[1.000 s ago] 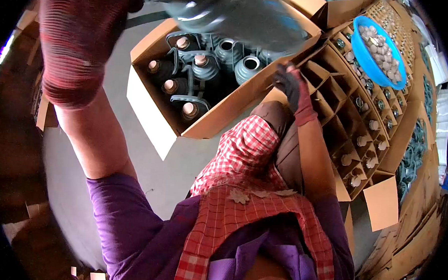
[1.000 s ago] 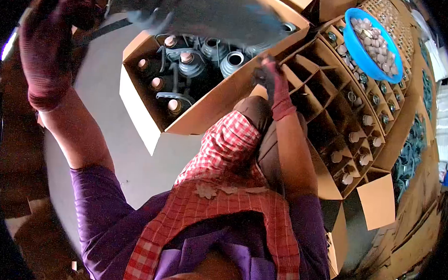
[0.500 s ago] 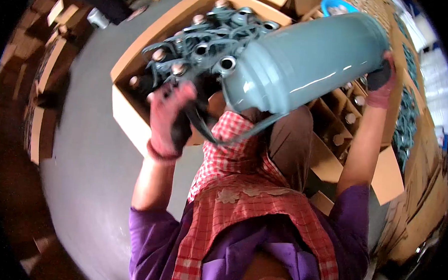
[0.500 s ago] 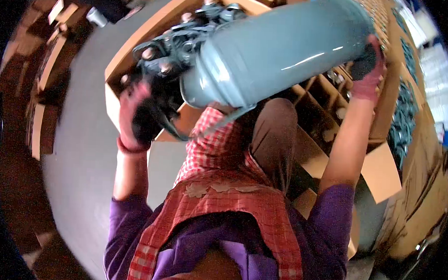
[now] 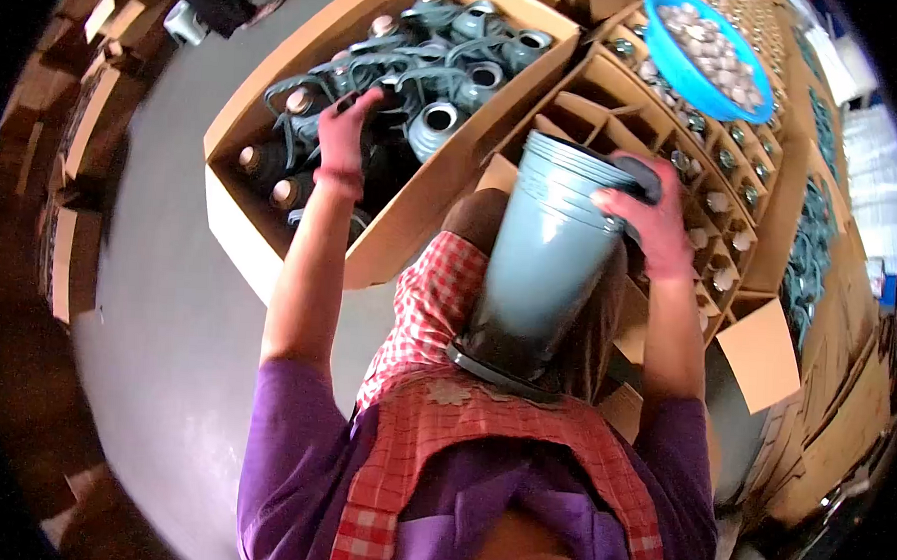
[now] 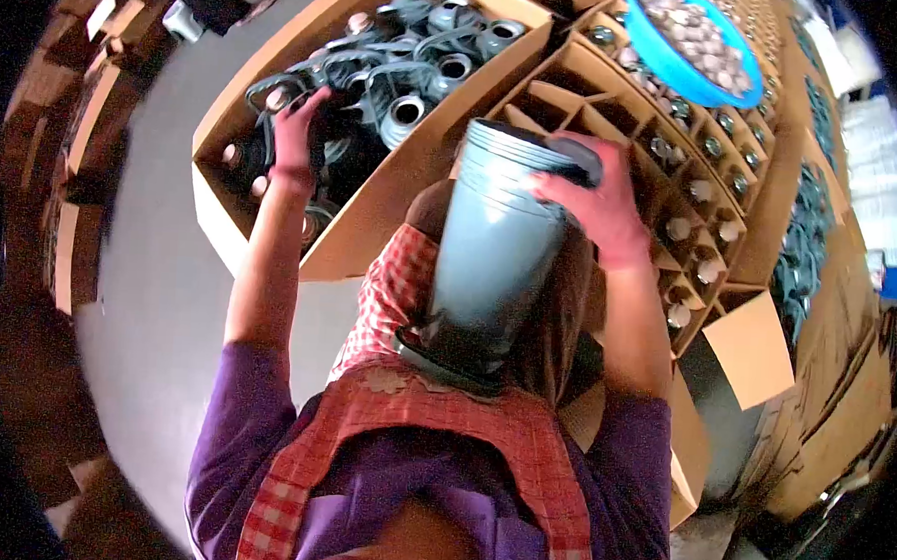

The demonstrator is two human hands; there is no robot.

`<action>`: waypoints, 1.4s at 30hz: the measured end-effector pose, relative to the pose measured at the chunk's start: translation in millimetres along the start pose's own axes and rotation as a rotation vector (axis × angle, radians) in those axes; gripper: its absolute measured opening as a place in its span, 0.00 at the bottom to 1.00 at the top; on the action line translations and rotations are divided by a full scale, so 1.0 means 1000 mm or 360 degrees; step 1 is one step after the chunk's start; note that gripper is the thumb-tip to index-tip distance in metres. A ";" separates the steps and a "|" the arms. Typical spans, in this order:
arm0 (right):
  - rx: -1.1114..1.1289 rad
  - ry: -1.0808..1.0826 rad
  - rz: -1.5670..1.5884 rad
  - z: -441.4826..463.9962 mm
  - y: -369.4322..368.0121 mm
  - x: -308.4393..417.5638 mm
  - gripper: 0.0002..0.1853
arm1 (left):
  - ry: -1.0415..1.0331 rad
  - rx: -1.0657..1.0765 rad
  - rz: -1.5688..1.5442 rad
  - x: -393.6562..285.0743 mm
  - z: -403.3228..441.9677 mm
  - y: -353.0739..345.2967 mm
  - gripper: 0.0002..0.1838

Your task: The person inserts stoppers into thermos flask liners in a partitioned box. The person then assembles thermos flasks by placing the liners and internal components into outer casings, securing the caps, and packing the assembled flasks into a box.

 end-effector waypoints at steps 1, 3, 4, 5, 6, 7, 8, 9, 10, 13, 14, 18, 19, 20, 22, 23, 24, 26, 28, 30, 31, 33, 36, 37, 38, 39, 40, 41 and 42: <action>0.0074 0.0021 0.0000 0.002 -0.003 0.002 0.17 | 0.0223 -0.0061 -0.0083 0.029 0.025 0.019 0.10; -0.0118 0.0060 -0.0111 0.005 -0.002 0.010 0.18 | 0.0087 0.0336 0.1954 0.093 0.084 0.042 0.11; -0.0137 0.0047 -0.0099 0.009 -0.006 0.007 0.19 | 0.0057 0.0575 0.2493 0.132 0.101 0.046 0.11; -0.0161 0.0027 -0.0087 0.015 -0.007 0.003 0.20 | 0.0190 0.0832 0.2639 0.184 0.110 0.052 0.11; -0.0137 0.0112 -0.0171 0.021 -0.006 -0.002 0.21 | 0.0304 0.1085 0.2734 0.232 0.116 0.054 0.10; -0.0193 0.0347 -0.0319 0.026 -0.007 0.011 0.21 | 0.0405 0.1336 0.2775 0.283 0.121 0.059 0.10; -0.0196 0.0351 -0.0240 0.029 -0.010 0.010 0.21 | 0.0463 0.1574 0.2763 0.342 0.128 0.072 0.10; -0.0217 0.0359 -0.0166 0.035 -0.010 0.008 0.21 | 0.0308 0.1828 0.2600 0.451 0.157 0.112 0.11; -0.0167 0.0545 -0.0451 0.041 -0.010 0.015 0.23 | 0.0632 0.1854 0.2805 0.403 0.128 0.083 0.14; -0.0231 0.0842 -0.0481 0.046 0.004 0.012 0.21 | 0.0829 0.1772 0.3166 0.353 0.105 0.044 0.17; -0.0223 0.0861 -0.0472 0.049 0.008 0.009 0.20 | 0.0761 0.1753 0.3212 0.369 0.114 0.044 0.17; -0.0203 0.0898 -0.0408 0.066 0.012 -0.004 0.19 | 0.0609 0.1745 0.3380 0.420 0.145 0.043 0.17; -0.0282 0.0890 -0.0301 0.065 0.016 -0.009 0.20 | 0.0577 0.1752 0.3417 0.429 0.150 0.039 0.16; -0.0128 0.0837 -0.0369 0.071 0.013 -0.014 0.20 | 0.0554 0.1756 0.3433 0.435 0.154 0.040 0.16; -0.0203 0.0804 -0.0282 0.072 0.020 -0.023 0.21 | 0.0522 0.1744 0.3451 0.442 0.157 0.042 0.16; -0.0230 0.0791 -0.0230 0.071 0.021 -0.026 0.22 | 0.0510 0.1726 0.3454 0.443 0.160 0.045 0.16; -0.0231 0.0829 -0.0259 0.069 0.021 -0.025 0.22 | 0.0497 0.1714 0.3444 0.442 0.158 0.048 0.16; -0.0237 0.0923 -0.0304 0.065 0.023 -0.024 0.23 | 0.0453 0.1676 0.3416 0.436 0.160 0.051 0.16; -0.0315 0.0788 -0.0513 0.061 0.040 -0.024 0.24 | 0.0394 0.1622 0.3356 0.423 0.159 0.051 0.16; -0.0728 0.0369 -0.0674 0.045 0.094 -0.044 0.24 | 0.0312 0.1561 0.3283 0.405 0.159 0.047 0.15; -0.1096 0.0132 -0.0574 0.027 0.132 -0.063 0.23 | 0.0274 0.1516 0.3242 0.393 0.158 0.046 0.15; -0.1429 -0.0392 -0.0927 -0.016 0.214 -0.118 0.23 | 0.0168 0.1436 0.3131 0.363 0.156 0.037 0.15; -0.0969 -0.1141 -0.2089 -0.036 0.262 -0.172 0.27 | -0.0006 0.1274 0.2937 0.297 0.147 0.022 0.15; -0.0882 -0.1201 -0.2116 -0.043 0.264 -0.188 0.30 | -0.0063 0.1213 0.2854 0.267 0.142 0.014 0.15; -0.0803 -0.1252 -0.2144 -0.049 0.266 -0.204 0.33 | -0.0129 0.1153 0.2739 0.237 0.135 0.005 0.15; -0.0720 -0.1305 -0.2171 -0.056 0.269 -0.223 0.36 | -0.0184 0.1098 0.2640 0.204 0.127 -0.002 0.15; -0.0551 -0.1168 -0.2375 -0.058 0.279 -0.251 0.40 | -0.0221 0.1029 0.2542 0.171 0.118 -0.006 0.15; -0.0563 -0.1113 -0.2318 -0.061 0.283 -0.257 0.40 | -0.0256 0.0965 0.2428 0.138 0.107 -0.010 0.15; -0.0582 -0.1065 -0.2261 -0.063 0.284 -0.258 0.39 | -0.0290 0.0903 0.2307 0.104 0.098 -0.013 0.14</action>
Point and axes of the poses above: each hand's wrist, its own z-axis towards the middle knuckle, its own y-axis out of the back of the hand, x = y × z, the point moved 10 cm from there along z, towards the middle knuckle
